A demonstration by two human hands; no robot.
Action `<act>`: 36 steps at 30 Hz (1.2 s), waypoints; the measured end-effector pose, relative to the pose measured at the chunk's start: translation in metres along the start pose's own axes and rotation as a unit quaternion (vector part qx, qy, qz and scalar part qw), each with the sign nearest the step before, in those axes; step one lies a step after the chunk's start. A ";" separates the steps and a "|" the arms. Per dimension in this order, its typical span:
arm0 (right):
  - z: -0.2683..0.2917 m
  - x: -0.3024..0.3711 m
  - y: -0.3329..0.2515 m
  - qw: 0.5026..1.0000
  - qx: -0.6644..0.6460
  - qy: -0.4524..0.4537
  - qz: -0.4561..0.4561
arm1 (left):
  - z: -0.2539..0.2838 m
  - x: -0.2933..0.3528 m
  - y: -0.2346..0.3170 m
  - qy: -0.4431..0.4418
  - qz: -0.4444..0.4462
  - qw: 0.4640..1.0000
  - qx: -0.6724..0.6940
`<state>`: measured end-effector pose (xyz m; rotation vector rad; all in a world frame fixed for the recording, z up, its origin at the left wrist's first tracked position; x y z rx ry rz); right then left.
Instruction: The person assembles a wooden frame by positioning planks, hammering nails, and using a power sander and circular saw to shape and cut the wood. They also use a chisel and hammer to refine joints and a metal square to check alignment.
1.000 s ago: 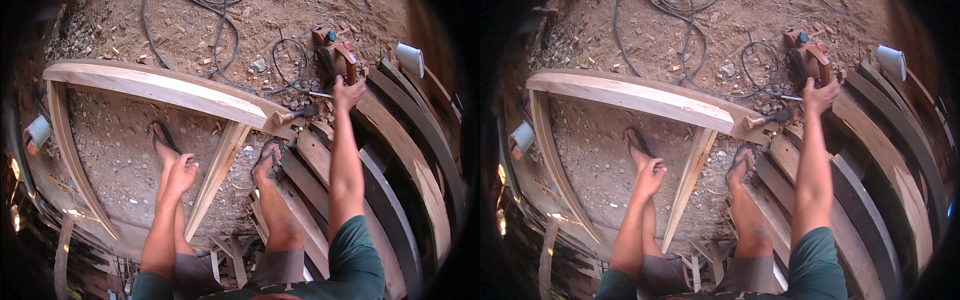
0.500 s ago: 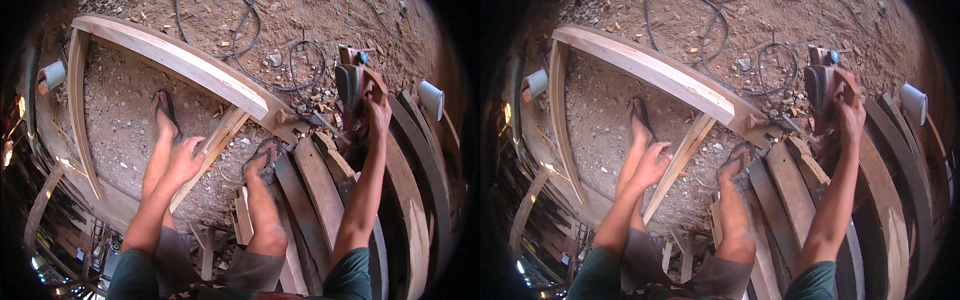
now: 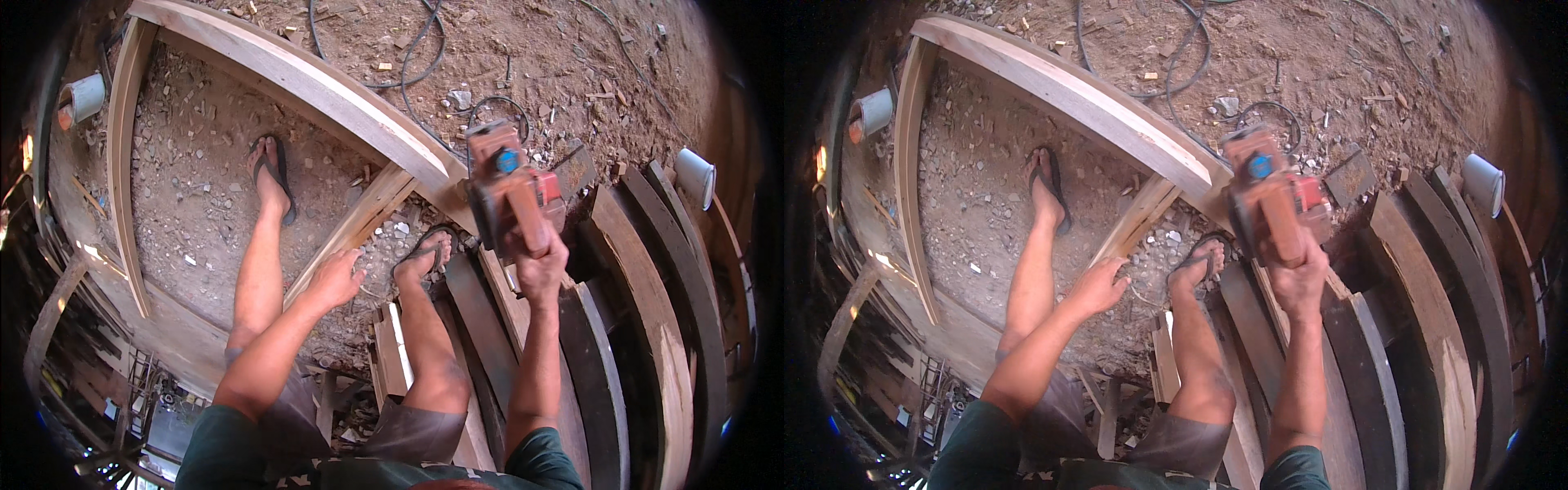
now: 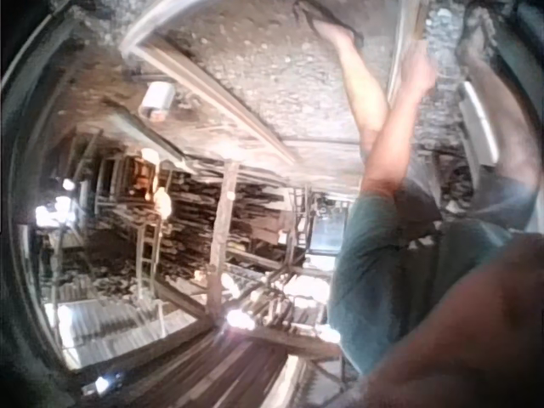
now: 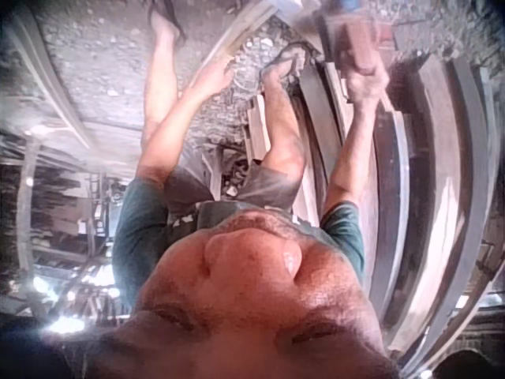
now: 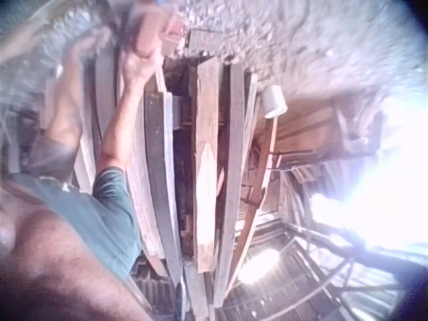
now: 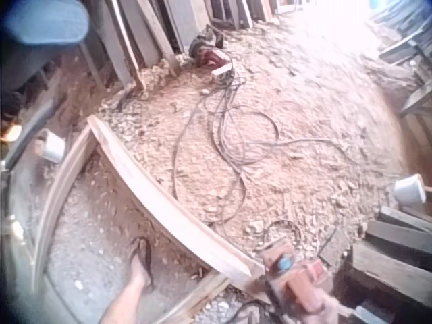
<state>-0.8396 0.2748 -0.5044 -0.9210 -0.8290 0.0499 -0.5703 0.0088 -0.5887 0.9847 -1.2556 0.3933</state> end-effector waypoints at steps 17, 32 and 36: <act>-0.082 -0.023 0.042 0.976 0.152 -0.150 0.051 | 0.010 0.011 -0.001 0.021 -0.037 0.998 -0.043; -0.125 -0.078 -0.035 0.972 0.152 -0.152 0.090 | 0.020 0.011 -0.001 0.031 -0.056 0.998 -0.028; -0.163 -0.102 -0.076 0.966 0.154 -0.140 0.152 | 0.015 0.002 -0.007 0.021 -0.046 0.998 -0.021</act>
Point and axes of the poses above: each hand's wrist, its own x-axis away from the middle knuckle, its own z-axis out of the back of the hand, y = z × x, the point moved 8 cm from there along -x, towards the middle knuckle, and after that the axes turned 14 degrees about -y, right-handed, at the moved point
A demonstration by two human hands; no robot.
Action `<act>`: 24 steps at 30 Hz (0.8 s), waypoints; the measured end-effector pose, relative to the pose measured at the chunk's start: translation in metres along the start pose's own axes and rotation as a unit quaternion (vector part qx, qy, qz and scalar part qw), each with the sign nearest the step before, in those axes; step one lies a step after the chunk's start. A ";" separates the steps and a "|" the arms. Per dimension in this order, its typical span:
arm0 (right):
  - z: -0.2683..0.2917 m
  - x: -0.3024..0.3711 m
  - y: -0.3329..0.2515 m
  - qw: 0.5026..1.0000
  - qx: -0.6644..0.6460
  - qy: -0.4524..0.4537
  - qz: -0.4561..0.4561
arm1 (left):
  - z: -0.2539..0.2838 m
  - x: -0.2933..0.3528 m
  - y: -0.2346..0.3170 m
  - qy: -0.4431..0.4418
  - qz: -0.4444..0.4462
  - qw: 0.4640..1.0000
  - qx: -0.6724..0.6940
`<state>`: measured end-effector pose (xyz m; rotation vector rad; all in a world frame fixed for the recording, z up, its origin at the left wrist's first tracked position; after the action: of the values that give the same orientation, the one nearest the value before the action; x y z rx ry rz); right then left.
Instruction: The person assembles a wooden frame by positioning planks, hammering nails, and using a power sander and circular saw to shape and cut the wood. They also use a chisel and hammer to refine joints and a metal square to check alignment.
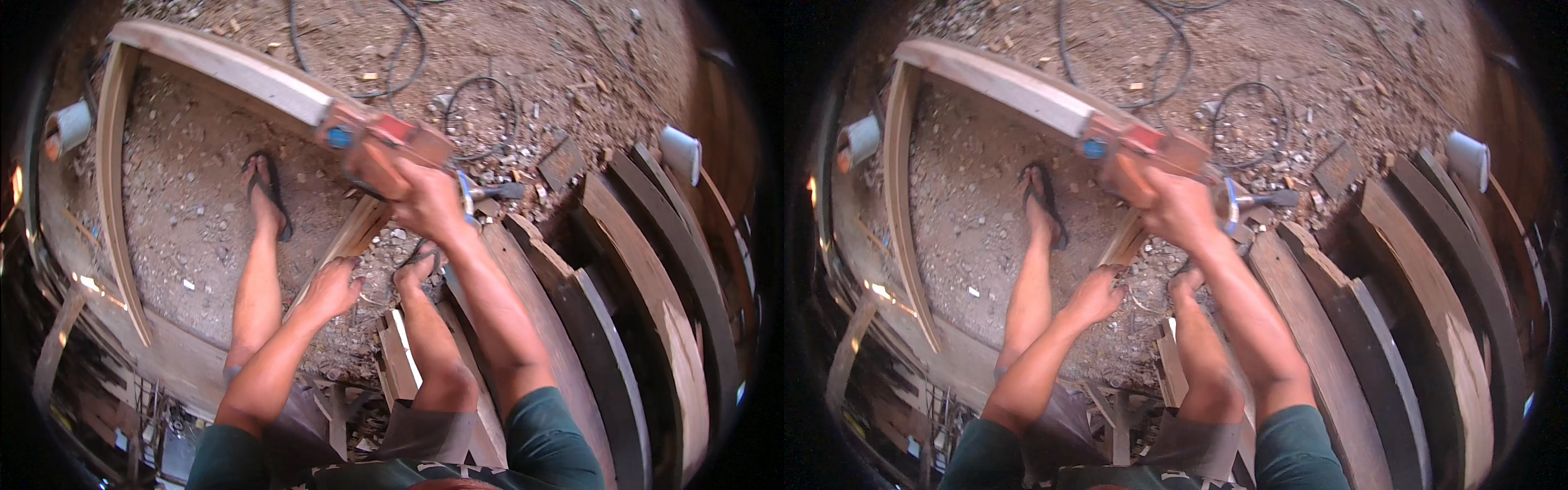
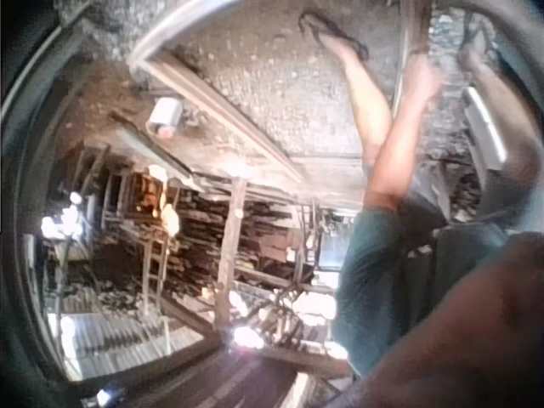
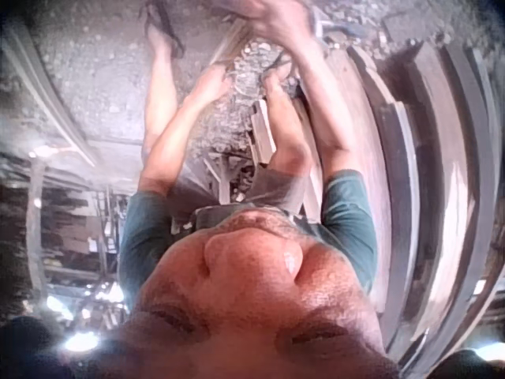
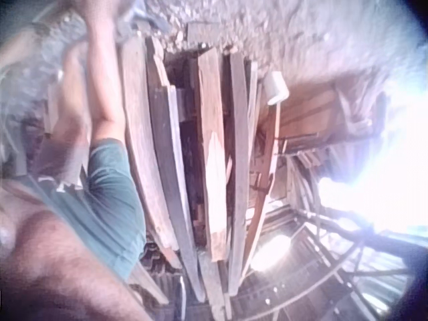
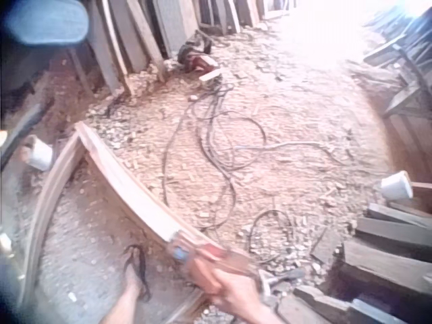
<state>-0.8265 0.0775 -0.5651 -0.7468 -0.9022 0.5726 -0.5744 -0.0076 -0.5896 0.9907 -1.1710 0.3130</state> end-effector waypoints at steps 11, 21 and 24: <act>0.075 -0.040 -0.059 0.986 -0.117 0.118 0.016 | 0.009 -0.015 -0.012 -0.006 0.032 0.999 -0.026; 0.247 0.032 0.177 0.941 -0.201 0.243 -0.124 | 0.033 -0.003 -0.010 -0.003 0.032 0.995 -0.096; 0.282 0.057 0.291 0.943 -0.179 0.227 -0.162 | 0.043 -0.006 0.005 -0.024 0.024 0.993 -0.115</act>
<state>-1.0767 0.3905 -0.6493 -0.9832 -0.6778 -0.0662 -0.6071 -0.0367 -0.5907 0.7737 -1.2458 0.1887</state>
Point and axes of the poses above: each hand's wrist, its own x-axis away from the middle knuckle, its own z-axis out of the back of the hand, y = z × x, the point moved 8 cm from there along -x, towards the middle knuckle, and after that the axes turned 14 degrees about -y, right-handed, at the moved point
